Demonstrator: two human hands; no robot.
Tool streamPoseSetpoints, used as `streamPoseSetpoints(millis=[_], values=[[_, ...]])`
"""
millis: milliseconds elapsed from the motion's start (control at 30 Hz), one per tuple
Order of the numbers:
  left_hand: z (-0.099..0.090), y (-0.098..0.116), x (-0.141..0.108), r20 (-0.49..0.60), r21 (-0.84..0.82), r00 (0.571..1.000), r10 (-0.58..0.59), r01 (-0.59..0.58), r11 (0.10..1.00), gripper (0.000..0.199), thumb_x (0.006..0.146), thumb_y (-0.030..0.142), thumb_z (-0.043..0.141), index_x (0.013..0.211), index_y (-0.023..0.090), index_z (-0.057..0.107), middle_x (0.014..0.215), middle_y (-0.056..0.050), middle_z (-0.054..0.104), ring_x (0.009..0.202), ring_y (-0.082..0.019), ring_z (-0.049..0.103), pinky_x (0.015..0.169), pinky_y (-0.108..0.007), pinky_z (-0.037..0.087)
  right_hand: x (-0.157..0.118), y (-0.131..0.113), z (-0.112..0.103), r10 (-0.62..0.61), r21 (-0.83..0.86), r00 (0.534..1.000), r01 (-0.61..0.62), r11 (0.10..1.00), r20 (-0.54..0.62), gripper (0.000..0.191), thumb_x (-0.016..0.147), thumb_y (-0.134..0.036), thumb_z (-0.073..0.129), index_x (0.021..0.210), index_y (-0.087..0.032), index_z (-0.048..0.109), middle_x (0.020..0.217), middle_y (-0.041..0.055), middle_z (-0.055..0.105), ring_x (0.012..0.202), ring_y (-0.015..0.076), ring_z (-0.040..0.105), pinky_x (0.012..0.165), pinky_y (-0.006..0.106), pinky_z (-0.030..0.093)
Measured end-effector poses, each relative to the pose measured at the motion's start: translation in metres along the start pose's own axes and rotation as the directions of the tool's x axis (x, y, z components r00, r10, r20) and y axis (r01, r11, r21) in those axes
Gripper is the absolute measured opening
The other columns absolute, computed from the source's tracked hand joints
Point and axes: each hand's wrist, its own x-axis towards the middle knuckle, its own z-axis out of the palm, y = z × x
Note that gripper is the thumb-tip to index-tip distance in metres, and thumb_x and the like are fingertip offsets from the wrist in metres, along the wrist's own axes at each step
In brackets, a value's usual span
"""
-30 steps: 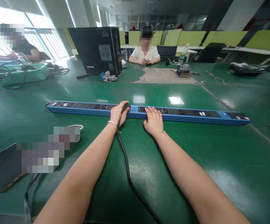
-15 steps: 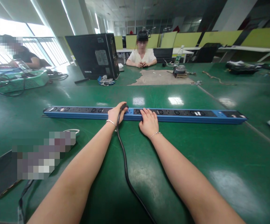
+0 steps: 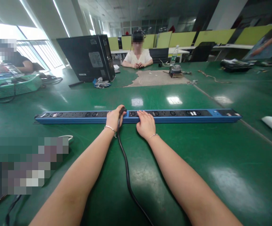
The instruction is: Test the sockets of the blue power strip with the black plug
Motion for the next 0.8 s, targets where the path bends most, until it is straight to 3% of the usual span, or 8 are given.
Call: streamPoseSetpoints(millis=[133,333,533,800], values=[[0.004,-0.002,0.000,-0.033,-0.019,0.999,0.043,-0.044,0.999,0.035,0.086,0.029,0.046,0.120,0.021,0.053,0.100,-0.008,0.069,0.093,-0.021,0.063,0.084,-0.032,0.044,0.001,0.001,0.000,0.023,0.007,1.000,-0.023,1.000,-0.015,0.052,0.077,-0.013,0.041,0.128,-0.012,0.050,0.132,0.0085,0.053,0.125,0.0197,0.041,0.108,0.037,0.023],[0.000,-0.012,0.002,-0.006,-0.005,0.992,0.126,-0.126,0.992,0.034,0.086,0.030,0.046,0.118,0.020,0.054,0.096,-0.008,0.068,0.088,-0.020,0.063,0.081,-0.030,0.046,0.004,0.005,0.000,0.221,-0.035,0.971,-0.225,0.974,-0.091,0.060,0.073,-0.013,0.042,0.133,-0.006,0.043,0.133,0.0128,0.051,0.128,0.0233,0.037,0.110,0.042,0.017],[0.000,-0.013,-0.002,0.007,-0.018,0.984,0.177,-0.177,0.984,0.036,0.088,0.033,0.042,0.120,0.021,0.052,0.104,-0.006,0.067,0.095,-0.019,0.061,0.086,-0.030,0.044,0.006,0.005,0.000,0.232,-0.031,0.970,-0.234,0.972,-0.070,0.060,0.073,-0.013,0.041,0.133,-0.007,0.043,0.133,0.0129,0.050,0.128,0.0234,0.036,0.110,0.044,0.016],[0.004,-0.008,-0.004,0.065,0.110,0.981,0.185,-0.191,0.975,0.036,0.088,0.039,0.042,0.120,0.027,0.052,0.113,-0.006,0.064,0.105,-0.023,0.057,0.096,-0.041,0.035,0.005,0.005,-0.004,0.236,-0.012,0.970,-0.237,0.971,-0.065,0.060,0.073,-0.011,0.039,0.133,-0.006,0.042,0.133,0.0141,0.050,0.127,0.0240,0.038,0.109,0.044,0.019]])
